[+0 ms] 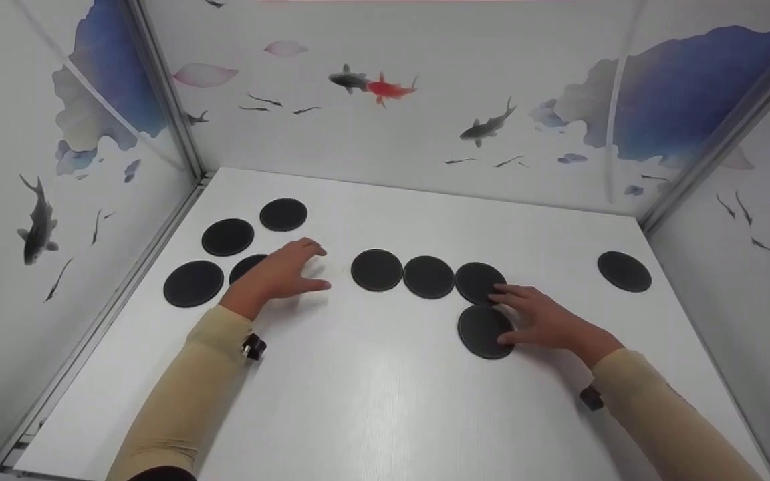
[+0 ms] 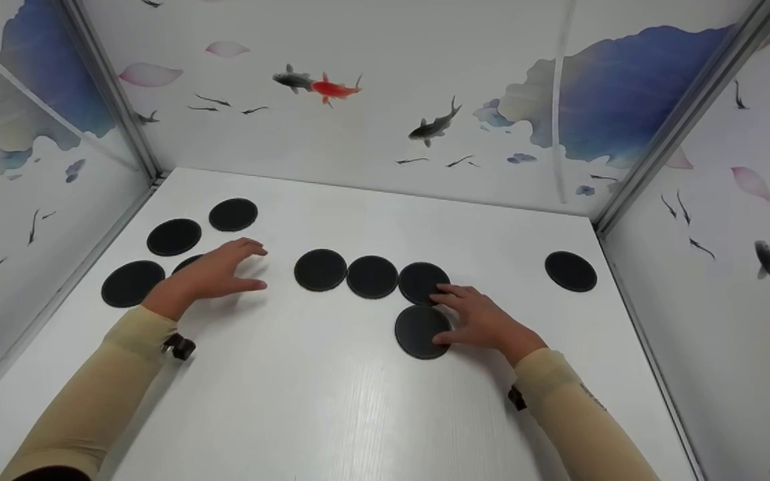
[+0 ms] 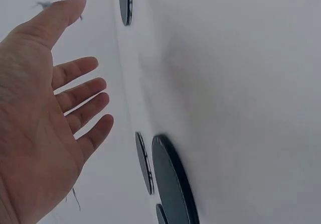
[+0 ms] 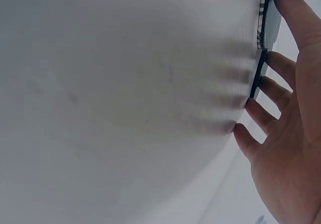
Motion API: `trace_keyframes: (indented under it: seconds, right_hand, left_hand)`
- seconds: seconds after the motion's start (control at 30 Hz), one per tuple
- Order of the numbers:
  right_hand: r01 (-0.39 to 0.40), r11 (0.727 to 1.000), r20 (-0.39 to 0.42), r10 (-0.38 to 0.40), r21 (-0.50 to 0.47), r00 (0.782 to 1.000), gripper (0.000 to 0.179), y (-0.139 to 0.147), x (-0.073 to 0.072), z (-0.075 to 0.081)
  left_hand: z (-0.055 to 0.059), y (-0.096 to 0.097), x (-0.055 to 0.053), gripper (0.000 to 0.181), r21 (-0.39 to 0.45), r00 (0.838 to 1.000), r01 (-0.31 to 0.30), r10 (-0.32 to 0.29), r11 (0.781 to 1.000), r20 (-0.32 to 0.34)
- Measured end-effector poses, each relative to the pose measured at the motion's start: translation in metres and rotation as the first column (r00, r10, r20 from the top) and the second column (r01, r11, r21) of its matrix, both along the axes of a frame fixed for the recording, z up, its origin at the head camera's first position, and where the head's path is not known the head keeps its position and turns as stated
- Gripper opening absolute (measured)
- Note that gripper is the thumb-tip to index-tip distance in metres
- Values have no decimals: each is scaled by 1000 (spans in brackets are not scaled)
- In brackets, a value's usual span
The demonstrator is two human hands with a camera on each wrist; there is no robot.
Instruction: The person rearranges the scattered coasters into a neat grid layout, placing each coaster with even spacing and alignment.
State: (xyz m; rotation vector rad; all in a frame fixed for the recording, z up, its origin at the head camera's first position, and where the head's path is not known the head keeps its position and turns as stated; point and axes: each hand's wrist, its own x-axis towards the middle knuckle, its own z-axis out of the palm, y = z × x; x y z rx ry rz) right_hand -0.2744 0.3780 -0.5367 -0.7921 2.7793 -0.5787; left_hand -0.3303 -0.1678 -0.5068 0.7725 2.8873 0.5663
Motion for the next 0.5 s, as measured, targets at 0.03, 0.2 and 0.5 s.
trace_keyframes:
  seconds: [0.03, 0.2, 0.5]
  right_hand:
    - [-2, 1000, -4, 2, -2, 1000, 86, 0, 0, 0]
    - [-4, 1000, -20, 3, -21, 1000, 86, -1, 1, -1]
    - [2, 1000, -5, -3, -29, 1000, 87, 1, 1, -2]
  left_hand:
    - [0, -8, 0, 76, 5, 1000, -18, 19, 1000, -2]
    - [-4, -45, -1, 78, 28, 992, -122, 122, 992, 18]
    - [-14, -92, 8, 97, -16, 959, -266, 266, 964, 94]
